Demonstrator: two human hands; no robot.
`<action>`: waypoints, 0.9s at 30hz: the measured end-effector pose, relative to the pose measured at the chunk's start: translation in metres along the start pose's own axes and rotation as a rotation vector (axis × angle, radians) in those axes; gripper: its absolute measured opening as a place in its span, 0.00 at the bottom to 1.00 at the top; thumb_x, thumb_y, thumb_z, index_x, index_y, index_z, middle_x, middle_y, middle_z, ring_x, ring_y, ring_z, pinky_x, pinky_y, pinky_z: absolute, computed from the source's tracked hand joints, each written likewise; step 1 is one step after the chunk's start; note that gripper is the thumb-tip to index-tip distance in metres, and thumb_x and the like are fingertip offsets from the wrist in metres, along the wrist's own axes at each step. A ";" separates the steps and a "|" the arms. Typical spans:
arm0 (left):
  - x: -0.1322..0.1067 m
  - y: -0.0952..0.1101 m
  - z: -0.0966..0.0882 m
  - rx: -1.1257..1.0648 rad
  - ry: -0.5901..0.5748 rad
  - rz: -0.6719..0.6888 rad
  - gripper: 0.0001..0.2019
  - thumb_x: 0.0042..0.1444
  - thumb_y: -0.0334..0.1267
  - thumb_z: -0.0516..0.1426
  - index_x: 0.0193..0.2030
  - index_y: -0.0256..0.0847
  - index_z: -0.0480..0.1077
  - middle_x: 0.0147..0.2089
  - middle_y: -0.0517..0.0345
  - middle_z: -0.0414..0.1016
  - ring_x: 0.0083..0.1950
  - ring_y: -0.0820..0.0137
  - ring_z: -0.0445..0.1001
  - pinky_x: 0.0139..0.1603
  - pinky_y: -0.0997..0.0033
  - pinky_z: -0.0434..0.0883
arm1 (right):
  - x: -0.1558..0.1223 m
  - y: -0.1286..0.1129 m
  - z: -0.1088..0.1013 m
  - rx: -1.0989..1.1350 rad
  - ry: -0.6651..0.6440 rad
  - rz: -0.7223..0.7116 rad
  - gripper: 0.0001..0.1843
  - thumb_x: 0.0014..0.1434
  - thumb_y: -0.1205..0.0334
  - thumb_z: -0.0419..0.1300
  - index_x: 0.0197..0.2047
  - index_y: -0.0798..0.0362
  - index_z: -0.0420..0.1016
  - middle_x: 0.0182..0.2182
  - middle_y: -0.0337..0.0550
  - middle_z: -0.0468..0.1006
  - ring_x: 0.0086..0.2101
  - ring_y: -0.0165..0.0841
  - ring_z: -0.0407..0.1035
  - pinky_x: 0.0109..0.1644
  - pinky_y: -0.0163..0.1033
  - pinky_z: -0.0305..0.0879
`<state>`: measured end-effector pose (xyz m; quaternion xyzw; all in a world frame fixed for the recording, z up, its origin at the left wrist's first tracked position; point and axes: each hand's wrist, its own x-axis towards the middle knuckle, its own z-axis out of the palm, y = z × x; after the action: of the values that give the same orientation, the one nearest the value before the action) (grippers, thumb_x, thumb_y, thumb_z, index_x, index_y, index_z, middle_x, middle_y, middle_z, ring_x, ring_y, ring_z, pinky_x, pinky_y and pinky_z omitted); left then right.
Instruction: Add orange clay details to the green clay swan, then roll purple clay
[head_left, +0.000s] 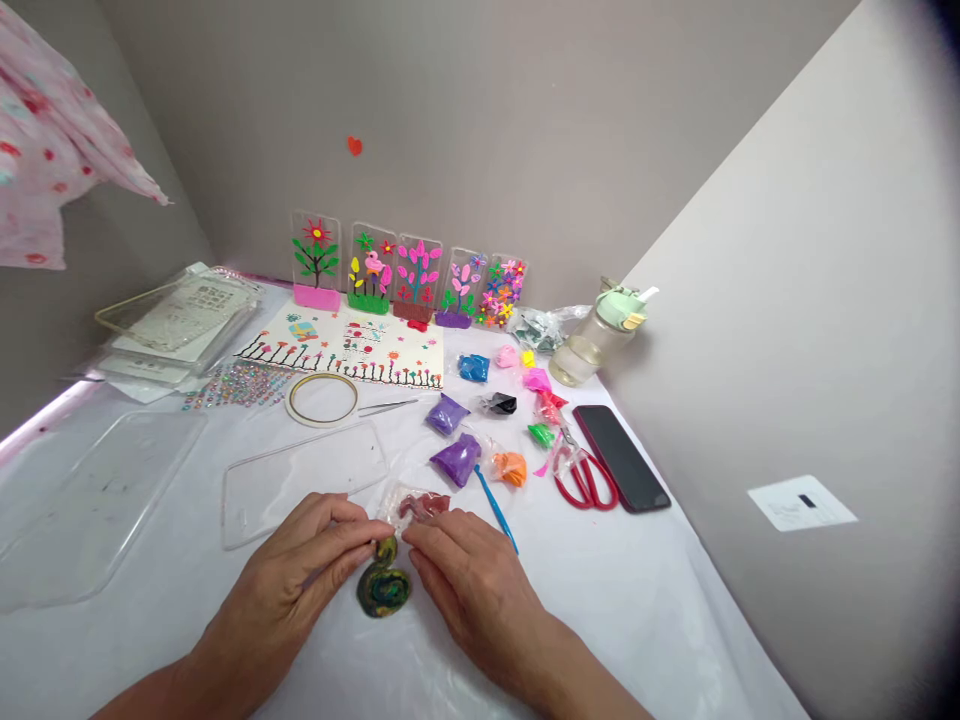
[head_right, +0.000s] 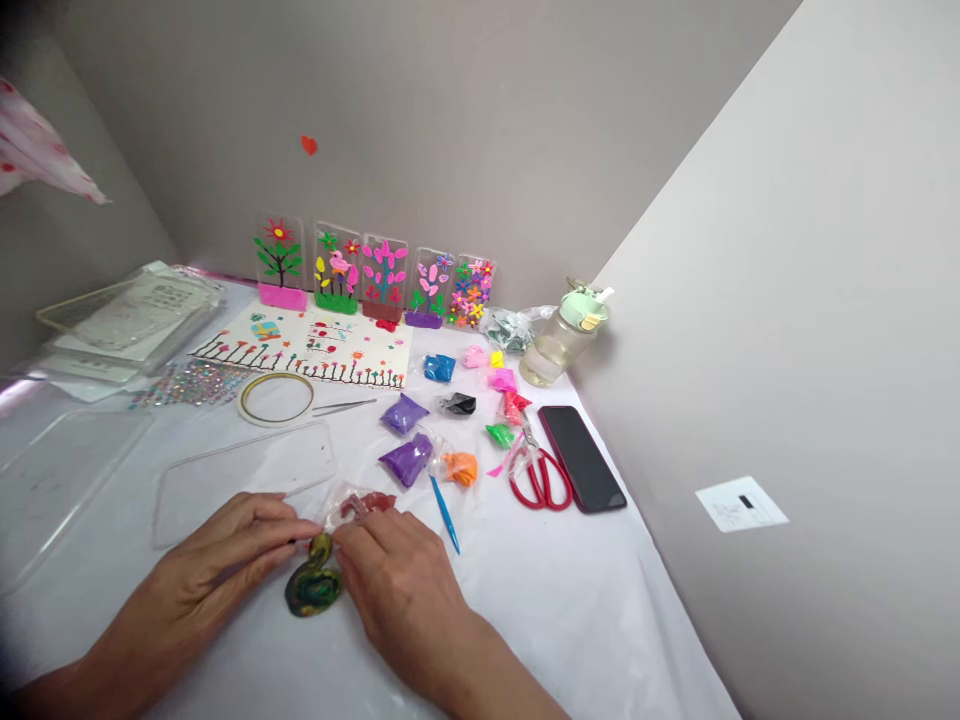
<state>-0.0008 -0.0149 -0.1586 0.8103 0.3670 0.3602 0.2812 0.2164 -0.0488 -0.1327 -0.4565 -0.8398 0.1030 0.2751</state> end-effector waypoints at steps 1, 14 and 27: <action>0.000 -0.001 0.001 0.026 0.011 0.023 0.09 0.66 0.40 0.55 0.51 0.53 0.71 0.44 0.67 0.76 0.48 0.76 0.74 0.60 0.81 0.65 | 0.000 0.000 0.000 0.002 0.005 -0.004 0.10 0.67 0.70 0.52 0.48 0.52 0.71 0.40 0.45 0.80 0.39 0.36 0.74 0.41 0.38 0.69; 0.006 -0.004 0.003 0.139 -0.080 0.129 0.06 0.64 0.33 0.57 0.46 0.48 0.70 0.44 0.62 0.72 0.51 0.70 0.68 0.67 0.65 0.54 | 0.001 -0.001 0.000 0.008 -0.016 -0.006 0.10 0.68 0.69 0.50 0.47 0.54 0.72 0.38 0.46 0.79 0.37 0.34 0.72 0.40 0.37 0.68; 0.009 -0.004 0.003 0.170 -0.084 0.115 0.08 0.63 0.31 0.57 0.46 0.48 0.72 0.45 0.61 0.72 0.51 0.69 0.69 0.64 0.62 0.58 | 0.000 -0.001 0.000 -0.001 -0.036 0.015 0.09 0.67 0.69 0.52 0.46 0.52 0.72 0.38 0.44 0.78 0.37 0.35 0.72 0.41 0.38 0.67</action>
<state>0.0045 -0.0064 -0.1598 0.8653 0.3371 0.3088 0.2057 0.2161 -0.0493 -0.1325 -0.4611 -0.8413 0.1129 0.2587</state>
